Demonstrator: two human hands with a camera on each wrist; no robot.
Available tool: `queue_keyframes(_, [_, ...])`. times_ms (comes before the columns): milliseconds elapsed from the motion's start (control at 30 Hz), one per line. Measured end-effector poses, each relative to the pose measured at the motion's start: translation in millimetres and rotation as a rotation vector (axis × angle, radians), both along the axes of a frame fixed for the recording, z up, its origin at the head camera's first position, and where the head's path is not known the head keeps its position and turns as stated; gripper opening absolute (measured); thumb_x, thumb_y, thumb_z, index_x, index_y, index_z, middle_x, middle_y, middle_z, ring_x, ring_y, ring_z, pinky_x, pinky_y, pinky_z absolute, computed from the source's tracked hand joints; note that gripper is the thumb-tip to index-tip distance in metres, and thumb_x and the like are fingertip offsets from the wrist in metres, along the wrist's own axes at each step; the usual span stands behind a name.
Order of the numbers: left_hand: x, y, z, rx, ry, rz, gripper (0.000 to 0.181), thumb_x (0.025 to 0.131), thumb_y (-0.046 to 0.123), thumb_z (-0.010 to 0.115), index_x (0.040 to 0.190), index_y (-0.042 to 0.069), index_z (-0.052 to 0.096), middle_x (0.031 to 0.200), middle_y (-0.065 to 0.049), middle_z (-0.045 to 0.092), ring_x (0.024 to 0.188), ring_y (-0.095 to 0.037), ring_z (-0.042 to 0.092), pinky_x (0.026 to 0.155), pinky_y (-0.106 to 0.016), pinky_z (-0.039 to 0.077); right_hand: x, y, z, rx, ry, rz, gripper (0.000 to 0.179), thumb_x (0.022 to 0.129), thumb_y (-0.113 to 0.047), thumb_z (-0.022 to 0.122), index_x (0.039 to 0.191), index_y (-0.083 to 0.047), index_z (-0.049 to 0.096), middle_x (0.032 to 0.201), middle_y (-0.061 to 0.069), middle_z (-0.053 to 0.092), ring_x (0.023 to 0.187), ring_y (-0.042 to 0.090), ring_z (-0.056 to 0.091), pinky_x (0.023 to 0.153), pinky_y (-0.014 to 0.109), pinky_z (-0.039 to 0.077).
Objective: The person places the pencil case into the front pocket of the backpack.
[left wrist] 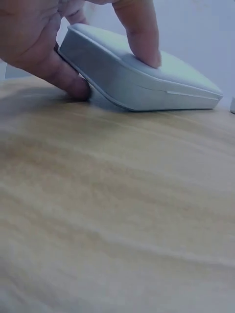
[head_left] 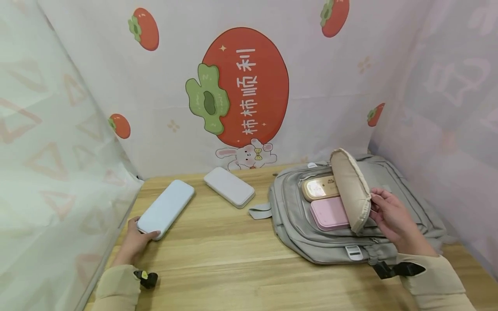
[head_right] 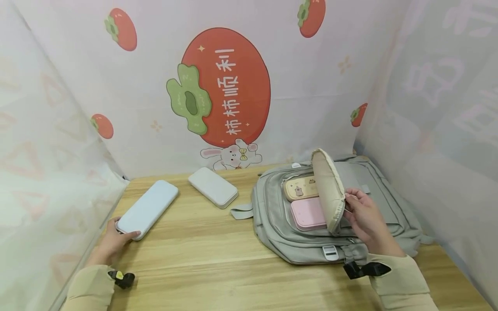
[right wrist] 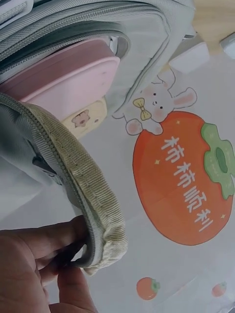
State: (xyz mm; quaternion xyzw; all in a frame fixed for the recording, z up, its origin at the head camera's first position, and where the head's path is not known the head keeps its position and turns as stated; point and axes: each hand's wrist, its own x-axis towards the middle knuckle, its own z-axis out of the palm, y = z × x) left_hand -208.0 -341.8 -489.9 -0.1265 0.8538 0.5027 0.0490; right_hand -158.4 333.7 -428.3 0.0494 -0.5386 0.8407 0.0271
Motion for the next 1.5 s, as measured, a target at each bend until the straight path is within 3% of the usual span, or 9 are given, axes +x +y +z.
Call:
queue_keyframes(100, [4.2,1.7,-5.3,0.092,0.005,0.055,0.098,0.098,-0.001,0.064,0.159,-0.005,-0.013,0.162,-0.040,-0.003,0.149,-0.050,0.012,0.116,-0.038,0.033,0.6,1,-1.6,0.019,-0.027,-0.033,0.017,0.111,-0.006,0.043,0.106,-0.009,0.059,0.097,-0.001,0.063,0.086,0.009,0.060,0.072,0.022,0.053])
queue_keyframes(233, [7.5,5.0,-7.8,0.244,0.019,0.117,0.093,0.100,-0.006,0.055,0.160,0.002,-0.016,0.163,-0.037,-0.004,0.141,-0.044,0.027,0.087,-0.017,0.050,0.2,1,-3.3,0.078,-0.045,-0.099,0.014,0.111,-0.009,0.045,0.107,-0.013,0.058,0.096,-0.004,0.064,0.086,0.007,0.060,0.071,0.021,0.053])
queue_keyframes(333, [8.7,6.4,-7.3,0.365,0.019,0.155,0.090,0.103,-0.007,0.048,0.162,0.011,-0.017,0.164,-0.034,-0.003,0.128,-0.033,0.042,0.079,-0.020,0.055,0.1,1,-4.3,0.099,-0.049,-0.130,0.013,0.110,-0.011,0.047,0.108,-0.016,0.059,0.098,-0.006,0.064,0.088,0.006,0.060,0.072,0.020,0.053])
queue_keyframes(400, [9.6,5.8,-6.9,0.416,0.013,0.173,0.089,0.104,-0.006,0.045,0.162,0.016,-0.019,0.166,-0.030,-0.005,0.125,-0.030,0.044,0.080,-0.024,0.058,-0.4,2,-4.6,0.090,-0.049,-0.133,0.014,0.110,-0.011,0.048,0.108,-0.016,0.060,0.099,-0.006,0.063,0.089,0.006,0.060,0.072,0.020,0.054])
queue_keyframes(600, [13.9,5.5,-5.6,0.524,0.029,0.227,0.088,0.105,-0.006,0.041,0.162,0.022,-0.020,0.168,-0.017,-0.011,0.136,-0.034,0.030,0.087,-0.029,0.058,-0.6,4,-3.0,0.060,-0.047,-0.117,0.018,0.110,-0.009,0.046,0.106,-0.016,0.062,0.098,-0.005,0.063,0.089,0.007,0.060,0.072,0.021,0.054])
queue_keyframes(800, [15.3,7.1,-2.7,0.543,0.061,0.271,0.083,0.107,-0.004,0.038,0.164,0.024,-0.017,0.168,-0.012,-0.011,0.130,-0.031,0.036,0.091,-0.030,0.058,-1.0,9,-2.1,0.030,-0.045,-0.110,0.016,0.110,-0.009,0.049,0.107,-0.016,0.063,0.099,-0.005,0.063,0.089,0.007,0.060,0.073,0.021,0.054])
queue_keyframes(1067, [16.0,6.8,-2.4,0.519,0.103,0.299,0.074,0.110,0.003,0.033,0.164,0.025,-0.013,0.164,-0.011,-0.004,0.096,-0.002,0.053,0.086,-0.025,0.057,-1.7,10,-1.1,-0.009,-0.020,-0.097,0.018,0.110,-0.004,0.047,0.106,-0.013,0.062,0.098,-0.003,0.064,0.088,0.008,0.061,0.071,0.022,0.055])
queue_keyframes(1267, [16.9,7.5,0.4,0.533,0.103,0.301,0.072,0.111,0.005,0.031,0.164,0.028,-0.013,0.163,-0.009,-0.005,0.097,-0.001,0.054,0.086,-0.023,0.056,-1.2,11,-1.5,-0.037,-0.026,-0.092,0.024,0.110,-0.001,0.043,0.105,-0.013,0.063,0.097,-0.002,0.064,0.086,0.009,0.061,0.070,0.022,0.054])
queue_keyframes(1500, [17.1,10.8,5.5,0.587,0.155,0.288,0.067,0.112,0.011,0.027,0.164,0.028,-0.010,0.161,-0.008,-0.002,0.098,-0.002,0.055,0.084,-0.024,0.056,-1.6,12,-1.9,-0.037,-0.016,-0.087,0.025,0.110,-0.001,0.043,0.105,-0.013,0.064,0.098,-0.002,0.065,0.087,0.009,0.062,0.070,0.022,0.054])
